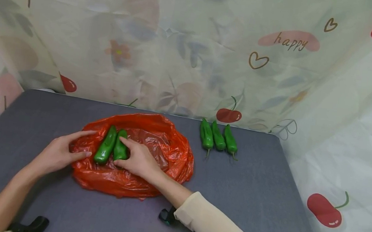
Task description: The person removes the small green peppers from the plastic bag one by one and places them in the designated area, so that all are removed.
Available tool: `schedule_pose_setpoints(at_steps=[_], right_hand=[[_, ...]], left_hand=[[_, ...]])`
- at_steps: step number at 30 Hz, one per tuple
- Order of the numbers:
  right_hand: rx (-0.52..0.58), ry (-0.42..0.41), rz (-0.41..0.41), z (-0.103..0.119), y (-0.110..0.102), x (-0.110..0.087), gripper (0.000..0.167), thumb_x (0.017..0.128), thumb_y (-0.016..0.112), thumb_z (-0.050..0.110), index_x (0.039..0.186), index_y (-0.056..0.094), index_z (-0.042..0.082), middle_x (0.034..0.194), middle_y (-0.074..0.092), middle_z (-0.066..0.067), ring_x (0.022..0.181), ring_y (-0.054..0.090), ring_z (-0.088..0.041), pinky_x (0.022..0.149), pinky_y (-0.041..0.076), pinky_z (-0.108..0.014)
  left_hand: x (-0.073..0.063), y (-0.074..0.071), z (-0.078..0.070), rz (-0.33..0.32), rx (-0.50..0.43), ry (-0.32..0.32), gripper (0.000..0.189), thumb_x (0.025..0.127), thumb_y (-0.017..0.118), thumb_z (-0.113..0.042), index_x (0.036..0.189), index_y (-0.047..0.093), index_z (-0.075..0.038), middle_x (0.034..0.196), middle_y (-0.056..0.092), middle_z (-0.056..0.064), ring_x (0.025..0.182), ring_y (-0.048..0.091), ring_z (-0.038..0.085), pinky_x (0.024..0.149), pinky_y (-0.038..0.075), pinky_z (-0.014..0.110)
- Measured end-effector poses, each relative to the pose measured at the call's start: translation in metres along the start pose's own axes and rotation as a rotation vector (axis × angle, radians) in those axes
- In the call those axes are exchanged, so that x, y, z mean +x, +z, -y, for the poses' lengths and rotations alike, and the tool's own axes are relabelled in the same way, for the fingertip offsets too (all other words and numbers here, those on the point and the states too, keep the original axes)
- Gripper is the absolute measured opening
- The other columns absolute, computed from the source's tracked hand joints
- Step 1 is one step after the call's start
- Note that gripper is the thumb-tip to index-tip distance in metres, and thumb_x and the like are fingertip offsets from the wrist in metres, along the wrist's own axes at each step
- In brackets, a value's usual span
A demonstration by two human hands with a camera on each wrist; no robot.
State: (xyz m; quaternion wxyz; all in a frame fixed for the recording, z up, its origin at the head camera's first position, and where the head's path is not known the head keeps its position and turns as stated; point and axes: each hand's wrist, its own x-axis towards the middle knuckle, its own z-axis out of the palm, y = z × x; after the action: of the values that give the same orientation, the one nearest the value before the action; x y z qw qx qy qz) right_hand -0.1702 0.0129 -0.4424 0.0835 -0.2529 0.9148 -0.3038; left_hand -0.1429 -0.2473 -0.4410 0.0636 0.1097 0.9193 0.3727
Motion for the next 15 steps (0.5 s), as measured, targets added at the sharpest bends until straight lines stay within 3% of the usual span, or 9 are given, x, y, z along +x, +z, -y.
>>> schedule_pose_setpoints(at_steps=[6,15], right_hand=[[-0.021,-0.03,-0.021,-0.001,0.0045,0.0024,0.081,0.082,0.082,0.039,0.15,0.045,0.017,0.135,0.061,0.001,0.104,0.062,-0.004,0.083,0.046,-0.013],[0.025,0.053,-0.012,-0.0008,0.0025,0.0009,0.075,0.084,0.08,0.034,0.15,0.045,0.026,0.126,0.067,-0.001,0.089,0.06,-0.003,0.071,0.045,-0.015]], left_hand=[[-0.0001,-0.0001,0.0002,0.004,-0.003,-0.001,0.068,0.092,0.072,-0.035,0.15,0.044,-0.012,0.138,0.049,0.031,0.114,0.053,0.042,0.089,0.046,0.059],[-0.0009,-0.0001,0.0003,0.007,-0.007,0.0,0.068,0.093,0.071,-0.035,0.15,0.043,-0.011,0.139,0.049,0.032,0.117,0.052,0.044,0.091,0.045,0.062]])
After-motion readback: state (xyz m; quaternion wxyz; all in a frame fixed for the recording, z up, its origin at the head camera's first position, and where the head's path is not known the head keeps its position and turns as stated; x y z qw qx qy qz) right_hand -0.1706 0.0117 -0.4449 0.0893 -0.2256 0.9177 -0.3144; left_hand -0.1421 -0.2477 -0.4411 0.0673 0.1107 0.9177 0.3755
